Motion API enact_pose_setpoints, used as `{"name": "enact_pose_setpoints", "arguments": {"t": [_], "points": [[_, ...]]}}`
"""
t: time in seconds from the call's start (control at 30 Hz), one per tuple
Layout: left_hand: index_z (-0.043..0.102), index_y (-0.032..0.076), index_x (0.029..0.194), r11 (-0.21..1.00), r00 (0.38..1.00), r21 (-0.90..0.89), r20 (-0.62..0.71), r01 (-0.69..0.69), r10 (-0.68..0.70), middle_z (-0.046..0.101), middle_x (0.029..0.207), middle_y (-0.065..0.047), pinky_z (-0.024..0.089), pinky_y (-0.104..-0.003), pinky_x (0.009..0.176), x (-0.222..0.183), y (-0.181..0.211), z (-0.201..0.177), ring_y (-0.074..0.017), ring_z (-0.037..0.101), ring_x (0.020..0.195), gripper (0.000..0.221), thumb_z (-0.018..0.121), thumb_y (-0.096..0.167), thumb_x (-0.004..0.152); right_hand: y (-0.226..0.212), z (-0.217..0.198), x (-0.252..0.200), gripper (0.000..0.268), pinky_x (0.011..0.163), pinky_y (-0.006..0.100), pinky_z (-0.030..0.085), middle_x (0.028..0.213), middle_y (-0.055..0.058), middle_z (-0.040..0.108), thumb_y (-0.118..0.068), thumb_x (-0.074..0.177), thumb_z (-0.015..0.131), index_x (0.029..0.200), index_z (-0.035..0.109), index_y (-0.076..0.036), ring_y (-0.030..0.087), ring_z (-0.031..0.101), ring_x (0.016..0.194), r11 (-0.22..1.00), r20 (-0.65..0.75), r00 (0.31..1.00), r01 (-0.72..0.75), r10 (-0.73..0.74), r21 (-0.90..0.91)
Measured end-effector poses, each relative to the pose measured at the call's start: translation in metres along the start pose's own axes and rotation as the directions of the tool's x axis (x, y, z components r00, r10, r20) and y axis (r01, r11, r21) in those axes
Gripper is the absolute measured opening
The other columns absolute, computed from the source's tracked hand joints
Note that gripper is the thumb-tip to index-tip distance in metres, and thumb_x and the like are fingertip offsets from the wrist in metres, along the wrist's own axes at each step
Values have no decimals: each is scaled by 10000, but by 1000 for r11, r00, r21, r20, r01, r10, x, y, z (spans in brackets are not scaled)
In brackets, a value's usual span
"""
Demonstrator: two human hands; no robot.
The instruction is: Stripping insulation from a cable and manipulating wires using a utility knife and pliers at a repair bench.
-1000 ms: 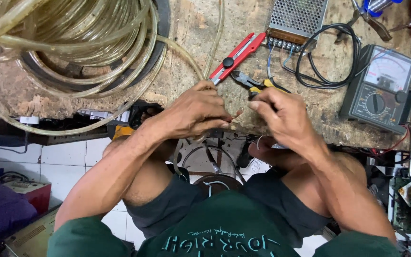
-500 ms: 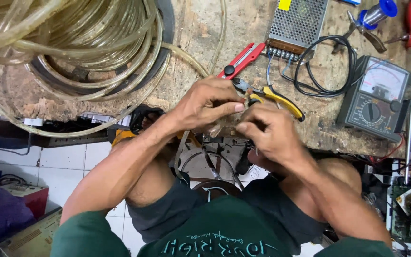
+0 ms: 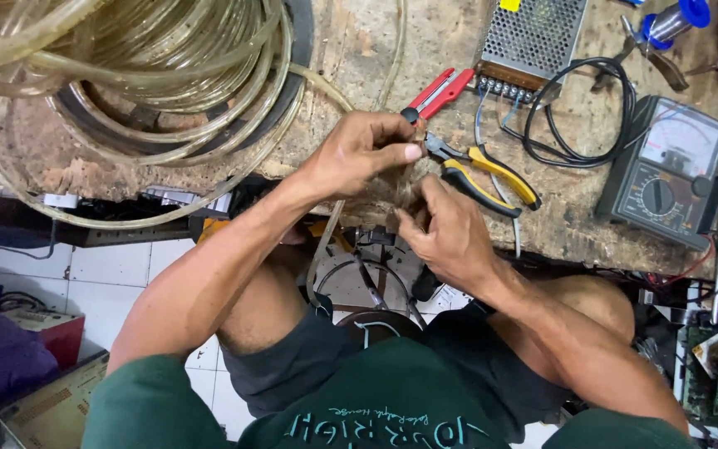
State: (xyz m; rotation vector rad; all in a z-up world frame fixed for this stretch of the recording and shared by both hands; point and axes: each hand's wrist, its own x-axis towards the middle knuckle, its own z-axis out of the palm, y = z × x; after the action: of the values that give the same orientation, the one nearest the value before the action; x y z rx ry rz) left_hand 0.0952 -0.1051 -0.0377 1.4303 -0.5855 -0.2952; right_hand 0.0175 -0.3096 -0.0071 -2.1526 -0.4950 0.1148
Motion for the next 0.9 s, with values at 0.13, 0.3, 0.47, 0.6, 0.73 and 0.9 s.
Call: {"name": "enact_pose_setpoints", "arguments": {"t": [0.13,0.3,0.47,0.6,0.73,0.9], "points": [[708,-19,970,989,985,-111,-136,93,-108,694,740,-136,600,-323,576,9,4,5,-199,713,651,140,736,116,946,8,-3,2,155,485,421,478,682,150,568,-96,909,728,895,581,-50,365,635,593,978,-92,982,149,-164,-147],[709,7,936,962,964,-224,-174,158,-199,693,726,-106,622,-302,572,14,12,5,-174,731,661,127,753,125,914,16,0,3,189,516,430,505,724,159,613,-109,911,731,1023,598,-36,357,671,636,991,-91,987,130,-131,-19],[723,6,927,941,950,-276,-184,197,-253,708,724,-108,638,-288,564,17,11,4,-171,749,662,159,768,157,903,10,2,7,175,539,267,549,660,104,666,-67,893,763,986,624,-13,129,632,573,918,-16,996,-78,91,388],[728,5,934,940,954,-281,-167,195,-248,710,739,-107,644,-290,582,19,8,2,-169,750,678,168,771,164,901,4,4,11,178,524,265,548,662,114,672,-58,898,779,986,634,-5,110,618,579,909,-19,996,-67,82,412],[733,12,971,946,963,-263,-136,190,-231,713,779,-96,653,-298,634,17,9,1,-165,747,714,183,765,183,912,4,6,13,166,483,297,534,642,165,665,-53,914,777,975,643,22,139,625,578,925,-31,998,-43,59,378],[717,10,1045,966,986,-217,-50,144,-158,710,813,-137,662,-356,667,12,10,-4,-221,739,715,198,704,197,980,14,8,13,179,490,314,525,637,167,666,-120,939,782,980,661,5,165,626,553,953,-53,997,-29,47,301]]}}
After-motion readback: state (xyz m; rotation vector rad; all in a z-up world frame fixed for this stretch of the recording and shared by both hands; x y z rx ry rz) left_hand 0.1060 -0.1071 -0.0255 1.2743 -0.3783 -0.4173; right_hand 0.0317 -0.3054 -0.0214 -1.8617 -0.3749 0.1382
